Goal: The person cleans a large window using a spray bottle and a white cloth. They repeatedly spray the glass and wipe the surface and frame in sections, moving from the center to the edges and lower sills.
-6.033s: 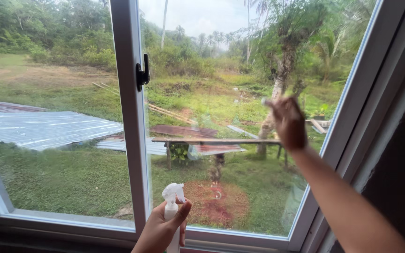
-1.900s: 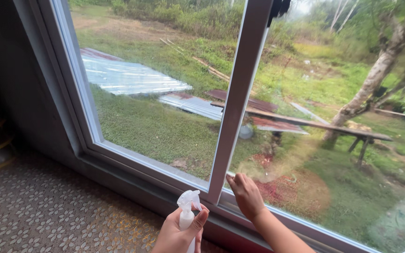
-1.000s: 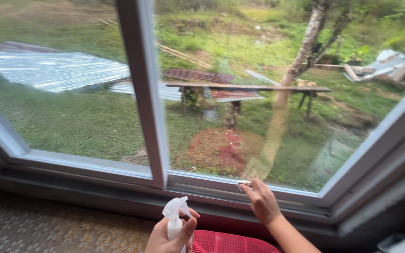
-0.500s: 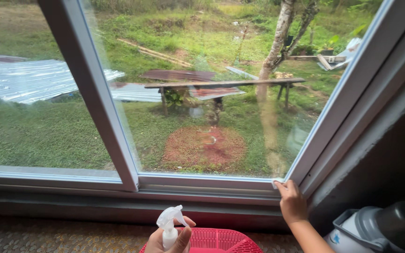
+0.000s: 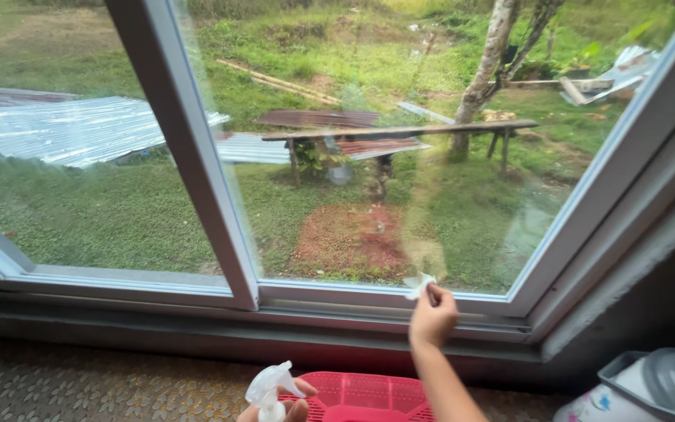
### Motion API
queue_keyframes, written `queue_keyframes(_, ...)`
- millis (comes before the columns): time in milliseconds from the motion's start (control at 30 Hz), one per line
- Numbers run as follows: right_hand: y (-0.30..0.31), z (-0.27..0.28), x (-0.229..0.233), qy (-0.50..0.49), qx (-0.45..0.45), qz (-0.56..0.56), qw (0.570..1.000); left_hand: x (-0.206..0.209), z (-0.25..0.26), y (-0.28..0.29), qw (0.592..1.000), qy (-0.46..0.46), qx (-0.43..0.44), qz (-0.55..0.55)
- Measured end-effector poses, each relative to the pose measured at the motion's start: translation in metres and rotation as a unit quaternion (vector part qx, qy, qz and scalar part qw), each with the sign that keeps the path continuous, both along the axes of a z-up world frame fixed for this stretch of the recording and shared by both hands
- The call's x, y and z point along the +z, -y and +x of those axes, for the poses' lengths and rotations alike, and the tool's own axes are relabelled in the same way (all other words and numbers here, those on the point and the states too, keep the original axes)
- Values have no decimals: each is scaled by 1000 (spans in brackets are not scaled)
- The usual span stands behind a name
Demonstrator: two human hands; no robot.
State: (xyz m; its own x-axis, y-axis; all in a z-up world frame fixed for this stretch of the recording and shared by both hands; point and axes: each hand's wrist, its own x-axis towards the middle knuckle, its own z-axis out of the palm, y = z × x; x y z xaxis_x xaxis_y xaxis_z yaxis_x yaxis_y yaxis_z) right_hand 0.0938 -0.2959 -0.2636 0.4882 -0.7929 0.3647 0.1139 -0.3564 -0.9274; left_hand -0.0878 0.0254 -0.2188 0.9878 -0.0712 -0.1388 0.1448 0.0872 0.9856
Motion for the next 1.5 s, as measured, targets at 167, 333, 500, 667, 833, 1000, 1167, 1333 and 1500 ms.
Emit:
queue_keyframes(167,-86,6,23,9,4,1,1000,-50,13,-30,993,110,2,52)
queue_keyframes(333,-176,9,27,23,130,-24,991,-77,20,-53,998,46,-9,37)
queue_keyframes(500,-187,1,40,21,188,-62,980,-87,24,-62,999,19,-10,28)
queue_keyframes(667,-100,-15,37,1,164,-126,978,-105,36,-50,1000,7,-21,15)
queue_keyframes(833,20,-26,14,1,26,-162,986,-107,35,-30,999,5,-32,12)
queue_keyframes(1000,100,-29,-6,-36,-66,-157,985,-94,30,-12,999,5,-45,15)
queue_keyframes(1167,139,-20,-19,-16,-128,-124,984,-121,39,-12,998,34,-48,19)
queue_keyframes(1333,128,-10,-3,0,-169,4,986,-71,24,-21,997,57,-6,59)
queue_keyframes(1500,55,6,14,105,-95,-7,990,-3,8,-12,998,-18,19,-61)
